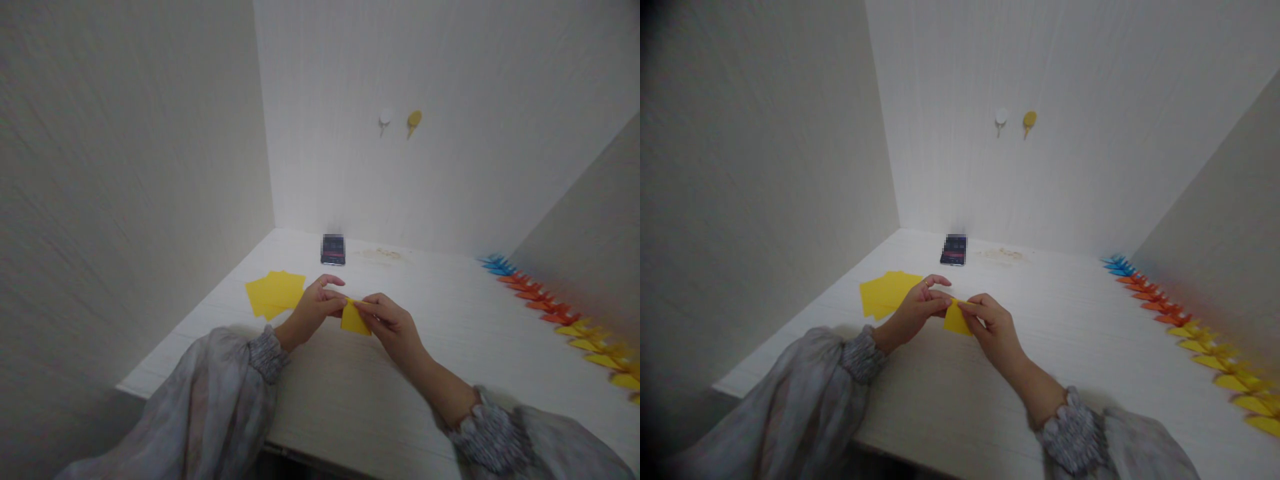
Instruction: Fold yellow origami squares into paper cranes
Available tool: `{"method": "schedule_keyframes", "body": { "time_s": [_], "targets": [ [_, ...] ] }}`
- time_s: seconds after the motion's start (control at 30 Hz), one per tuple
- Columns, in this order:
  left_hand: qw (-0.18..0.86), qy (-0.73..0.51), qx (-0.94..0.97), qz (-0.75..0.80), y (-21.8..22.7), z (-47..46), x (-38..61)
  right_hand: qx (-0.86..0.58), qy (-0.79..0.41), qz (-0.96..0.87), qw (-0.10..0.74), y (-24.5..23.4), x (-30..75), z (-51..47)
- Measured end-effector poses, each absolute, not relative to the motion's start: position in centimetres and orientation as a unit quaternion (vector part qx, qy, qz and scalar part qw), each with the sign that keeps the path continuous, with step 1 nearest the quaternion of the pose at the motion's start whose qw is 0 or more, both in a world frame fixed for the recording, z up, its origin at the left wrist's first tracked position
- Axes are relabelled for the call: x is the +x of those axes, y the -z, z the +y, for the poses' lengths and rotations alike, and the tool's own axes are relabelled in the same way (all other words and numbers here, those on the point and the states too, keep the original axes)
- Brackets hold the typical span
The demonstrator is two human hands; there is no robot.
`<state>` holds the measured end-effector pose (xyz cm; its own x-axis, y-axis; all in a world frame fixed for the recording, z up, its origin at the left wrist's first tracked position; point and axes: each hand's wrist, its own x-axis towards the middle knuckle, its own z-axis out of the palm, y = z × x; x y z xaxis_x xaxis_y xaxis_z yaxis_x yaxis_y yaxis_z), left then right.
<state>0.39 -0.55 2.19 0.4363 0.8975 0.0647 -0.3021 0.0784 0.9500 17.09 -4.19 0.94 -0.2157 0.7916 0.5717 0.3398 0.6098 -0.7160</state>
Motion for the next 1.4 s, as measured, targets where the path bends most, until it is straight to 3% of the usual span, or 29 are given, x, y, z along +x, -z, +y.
{"method": "schedule_keyframes", "body": {
  "time_s": [0.33,1.4],
  "targets": [
    [0.67,-0.446,0.513,0.299,-2.23,-0.58,0.37,-0.359,-0.236,-0.759,0.489,-0.96,17.17,-4.0],
    [0.652,-0.435,0.532,0.32,-1.77,-0.43,0.49,-0.331,-0.075,-0.853,0.396,-1.18,17.76,-4.13]
  ]
}}
